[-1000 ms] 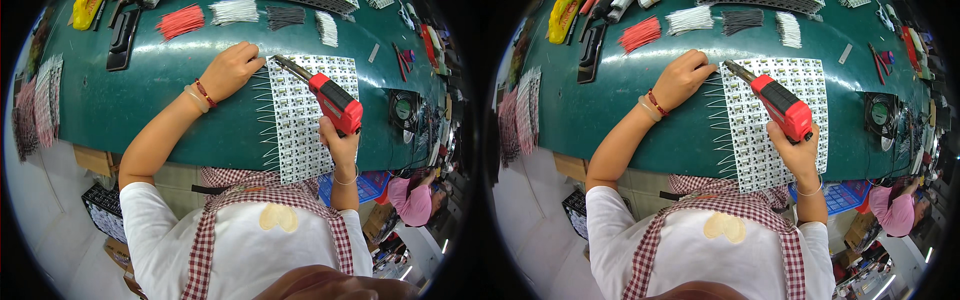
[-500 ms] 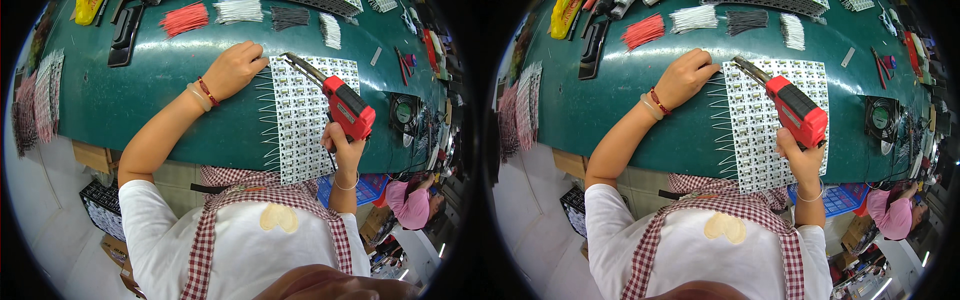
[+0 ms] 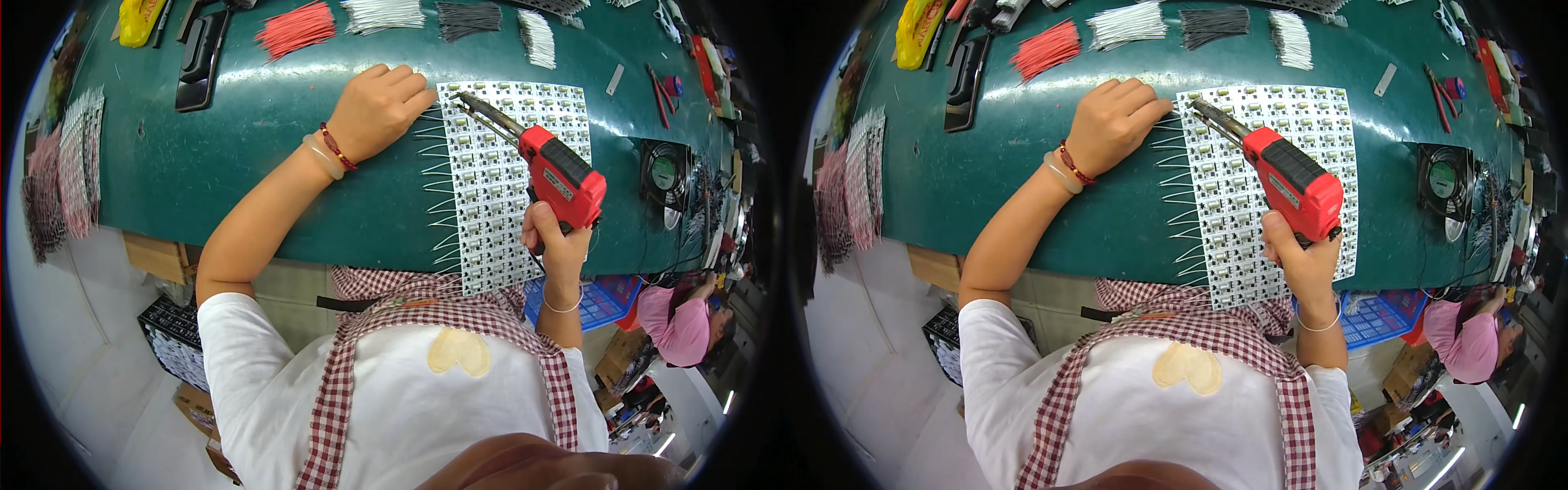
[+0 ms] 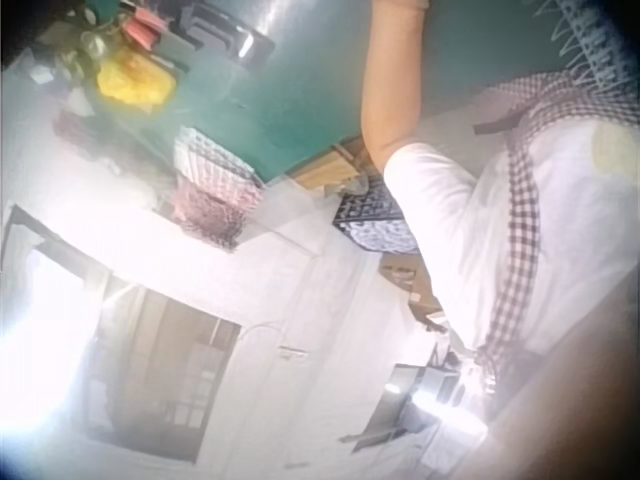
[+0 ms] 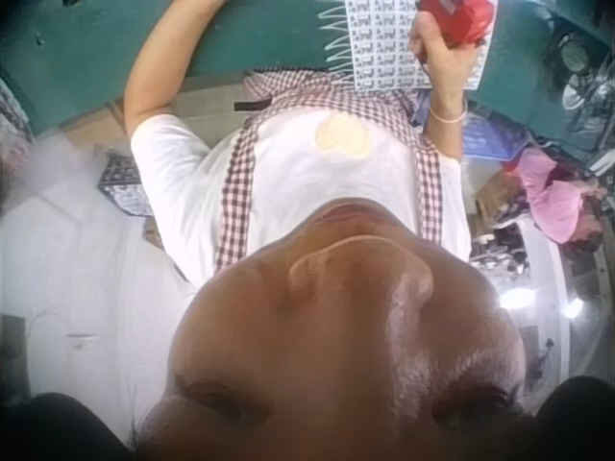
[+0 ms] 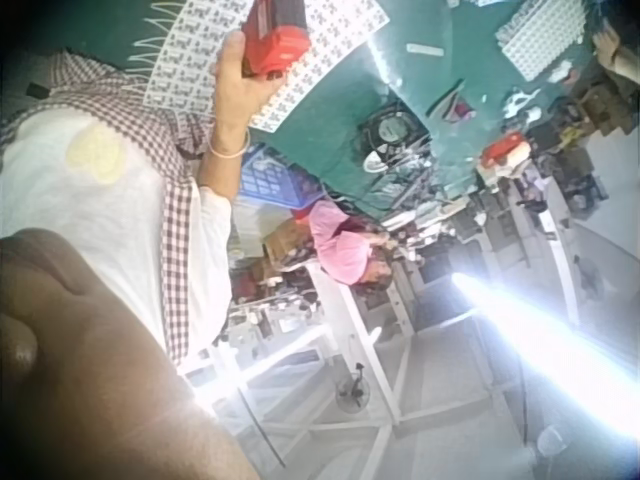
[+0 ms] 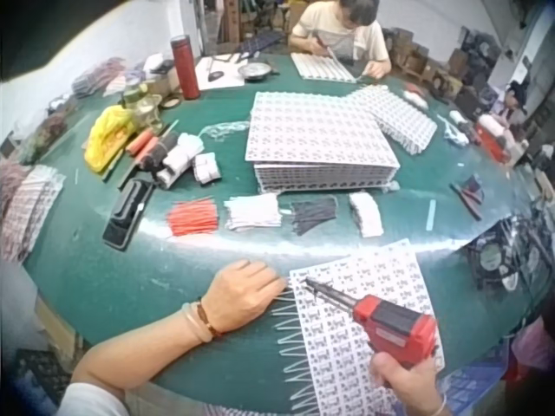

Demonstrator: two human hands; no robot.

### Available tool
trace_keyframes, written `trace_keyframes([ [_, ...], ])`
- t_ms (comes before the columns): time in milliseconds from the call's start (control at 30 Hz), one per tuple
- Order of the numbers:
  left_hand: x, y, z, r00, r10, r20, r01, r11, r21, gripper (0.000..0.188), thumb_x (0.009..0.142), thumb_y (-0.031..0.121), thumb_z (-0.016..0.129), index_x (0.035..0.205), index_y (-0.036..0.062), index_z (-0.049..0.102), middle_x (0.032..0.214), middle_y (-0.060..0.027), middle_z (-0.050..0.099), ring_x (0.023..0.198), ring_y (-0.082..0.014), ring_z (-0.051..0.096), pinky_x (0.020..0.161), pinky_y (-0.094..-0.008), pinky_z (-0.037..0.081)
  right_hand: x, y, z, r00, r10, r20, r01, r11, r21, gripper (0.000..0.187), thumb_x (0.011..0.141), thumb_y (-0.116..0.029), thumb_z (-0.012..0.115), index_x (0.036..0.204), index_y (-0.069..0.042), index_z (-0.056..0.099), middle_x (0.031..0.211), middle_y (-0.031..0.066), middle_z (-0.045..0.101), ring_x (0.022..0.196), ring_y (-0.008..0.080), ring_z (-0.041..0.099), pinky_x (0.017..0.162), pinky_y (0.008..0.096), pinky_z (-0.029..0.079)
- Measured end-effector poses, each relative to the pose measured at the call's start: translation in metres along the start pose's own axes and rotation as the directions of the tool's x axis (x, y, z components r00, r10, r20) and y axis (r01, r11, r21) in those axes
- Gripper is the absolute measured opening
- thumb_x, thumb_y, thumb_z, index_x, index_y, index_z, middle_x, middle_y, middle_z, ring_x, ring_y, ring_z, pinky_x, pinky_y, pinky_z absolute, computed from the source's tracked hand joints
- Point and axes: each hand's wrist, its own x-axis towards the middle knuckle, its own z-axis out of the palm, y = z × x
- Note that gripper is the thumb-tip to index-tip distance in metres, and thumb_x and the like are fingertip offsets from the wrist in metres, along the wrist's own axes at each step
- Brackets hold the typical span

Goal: The person positions a circuit board sheet and a bundle of wires on the table, then solders the individual wire leads to the edge of the circuit board using a soldering gun.

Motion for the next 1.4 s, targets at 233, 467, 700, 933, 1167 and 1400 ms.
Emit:
trace_keyframes([
  [233,0.0,0.001,0.004,0.999,-0.045,-0.011,0.045,0.999,-0.001,0.015,0.068,0.003,0.061,0.082,0.0059,0.062,0.072,-0.0041,0.052,0.07,-0.0196,0.054,0.059,-0.0302,0.043,-0.001,-0.001,0.002,0.999,0.03,-0.012,-0.03,0.999,0.009,0.02,0.085,-0.009,0.058,0.068,0.001,0.054,0.056,0.0055,0.054,0.043,0.0097,0.049,0.042,0.0224,0.04],
  [467,0.003,0.003,0.0,0.999,-0.045,-0.021,0.047,0.995,0.093,0.014,0.066,0.005,0.063,0.081,0.0064,0.062,0.074,-0.0042,0.052,0.069,-0.0197,0.053,0.059,-0.0302,0.043,-0.002,-0.002,0.002,0.999,0.028,-0.042,-0.026,0.998,0.048,0.02,0.085,-0.011,0.058,0.069,0.001,0.054,0.056,0.0055,0.054,0.043,0.0094,0.049,0.043,0.0219,0.04],
  [700,0.004,0.006,-0.001,1.0,-0.004,-0.001,0.004,0.999,-0.04,0.015,0.065,0.002,0.062,0.08,0.0058,0.062,0.071,-0.0047,0.047,0.067,-0.0202,0.051,0.06,-0.031,0.043,-0.001,-0.003,0.0,0.999,0.032,0.025,-0.032,0.999,-0.013,0.021,0.086,-0.012,0.058,0.069,0.0,0.055,0.056,0.0034,0.054,0.045,0.0079,0.049,0.043,0.0213,0.038],
  [933,0.002,0.006,-0.001,0.999,-0.008,0.051,0.013,0.996,-0.089,0.019,0.065,0.0,0.059,0.083,0.0048,0.063,0.071,-0.006,0.046,0.068,-0.0206,0.05,0.061,-0.0311,0.043,0.002,0.004,-0.002,0.998,0.051,0.027,-0.051,0.999,-0.004,0.017,0.079,-0.01,0.07,0.088,0.001,0.061,0.061,0.0006,0.057,0.045,0.0061,0.05,0.042,0.0202,0.04],
  [1167,0.002,0.005,0.0,0.999,-0.016,0.027,0.019,0.995,-0.101,0.02,0.064,-0.001,0.06,0.083,0.005,0.063,0.071,-0.006,0.045,0.068,-0.021,0.05,0.062,-0.0315,0.043,0.0,0.011,-0.002,0.996,0.084,0.027,-0.082,0.994,-0.075,0.019,0.077,-0.012,0.072,0.087,0.001,0.061,0.061,0.0008,0.058,0.046,0.0057,0.05,0.042,0.0201,0.04],
  [1400,0.003,0.005,0.001,1.0,-0.02,0.008,0.021,0.995,-0.097,0.018,0.065,0.0,0.061,0.082,0.005,0.063,0.071,-0.0057,0.045,0.068,-0.021,0.049,0.062,-0.0314,0.043,-0.003,0.0,0.004,0.999,0.034,-0.038,-0.036,0.998,-0.06,0.015,0.084,-0.008,0.059,0.071,0.0,0.056,0.057,0.003,0.055,0.045,0.0084,0.049,0.043,0.0216,0.039],
])
